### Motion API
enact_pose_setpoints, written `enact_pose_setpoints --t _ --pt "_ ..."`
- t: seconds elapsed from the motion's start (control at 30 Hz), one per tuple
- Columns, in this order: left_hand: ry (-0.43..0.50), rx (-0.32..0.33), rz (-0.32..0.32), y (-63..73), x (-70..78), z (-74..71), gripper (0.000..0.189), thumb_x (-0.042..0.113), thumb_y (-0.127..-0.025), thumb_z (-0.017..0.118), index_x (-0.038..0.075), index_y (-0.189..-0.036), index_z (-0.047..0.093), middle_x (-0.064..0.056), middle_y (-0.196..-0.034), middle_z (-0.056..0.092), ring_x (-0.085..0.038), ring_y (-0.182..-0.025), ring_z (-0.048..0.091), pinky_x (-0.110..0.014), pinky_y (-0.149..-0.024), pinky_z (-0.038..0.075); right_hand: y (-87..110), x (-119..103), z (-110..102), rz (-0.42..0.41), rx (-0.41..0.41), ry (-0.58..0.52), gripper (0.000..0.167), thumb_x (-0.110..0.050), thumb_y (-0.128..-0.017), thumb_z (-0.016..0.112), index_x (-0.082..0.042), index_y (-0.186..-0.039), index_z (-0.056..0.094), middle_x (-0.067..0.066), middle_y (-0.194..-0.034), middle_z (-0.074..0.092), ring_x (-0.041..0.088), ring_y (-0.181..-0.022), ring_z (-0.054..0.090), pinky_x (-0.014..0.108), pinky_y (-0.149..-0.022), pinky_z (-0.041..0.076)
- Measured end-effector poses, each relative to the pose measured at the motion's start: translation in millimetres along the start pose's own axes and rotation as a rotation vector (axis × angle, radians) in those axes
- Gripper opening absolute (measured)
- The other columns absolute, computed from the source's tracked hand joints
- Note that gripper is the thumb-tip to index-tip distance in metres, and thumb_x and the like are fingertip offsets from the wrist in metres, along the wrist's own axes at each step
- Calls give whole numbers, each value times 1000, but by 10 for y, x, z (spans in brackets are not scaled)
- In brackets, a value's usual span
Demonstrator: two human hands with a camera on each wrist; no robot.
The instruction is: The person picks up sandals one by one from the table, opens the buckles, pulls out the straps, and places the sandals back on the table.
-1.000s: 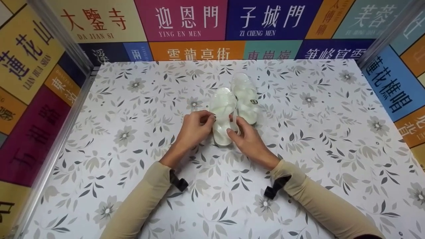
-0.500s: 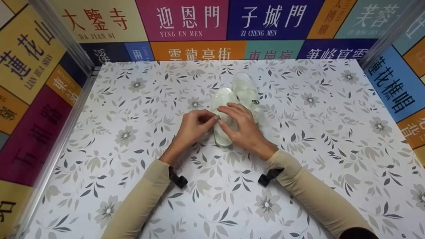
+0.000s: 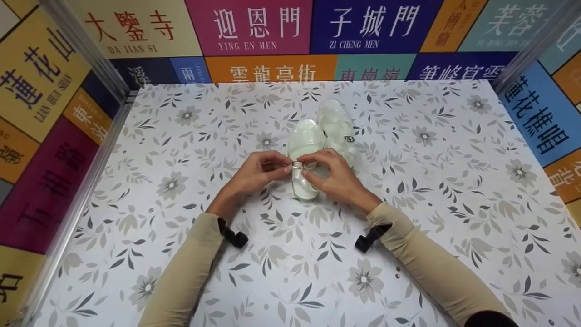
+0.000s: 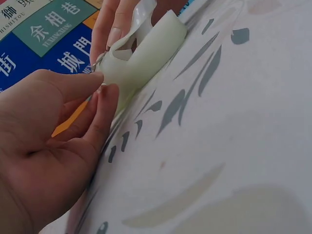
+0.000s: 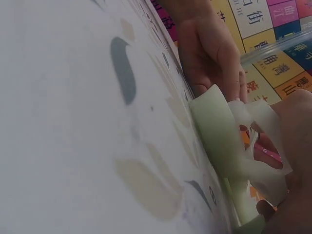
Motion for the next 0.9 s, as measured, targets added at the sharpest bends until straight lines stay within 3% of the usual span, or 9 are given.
enact_pose_setpoints --t 0.2,0.6,0.77,0.9 --pt "22 40 49 -5 -7 -35 21 17 -94 87 12 -115 84 -7 -115 83 -25 -106 80 -28 -91 62 -4 38 4 57 77 -73 21 -42 -99 80 -30 -116 83 -11 -116 79 14 -115 63 39 -105 47" --pt "-11 72 134 -5 21 -7 18 15 -93 87 11 -111 85 -7 -107 84 -22 -97 80 -25 -84 63 -5 33 -3 55 93 -67 25 -33 -92 90 -22 -113 85 -3 -110 80 18 -111 65 37 -103 46" --pt "7 77 139 -14 33 9 18 15 -95 85 8 -112 85 -9 -108 84 -21 -96 80 -25 -81 63 -1 32 -6 65 94 -53 25 -35 -90 90 -23 -111 85 -5 -108 80 17 -109 65 37 -103 47" --pt "53 66 98 -24 7 40 22 13 -95 86 5 -115 82 -10 -112 83 -22 -100 81 -26 -85 64 4 42 -7 69 102 -53 23 -38 -93 87 -25 -112 85 -7 -110 80 15 -112 65 37 -106 47"
Point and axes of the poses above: each hand's wrist, its own y-axis away from the middle knuckle, its own z-axis out of the palm, x = y × z, the point moved 7 cm from there along -y, towards the middle knuckle
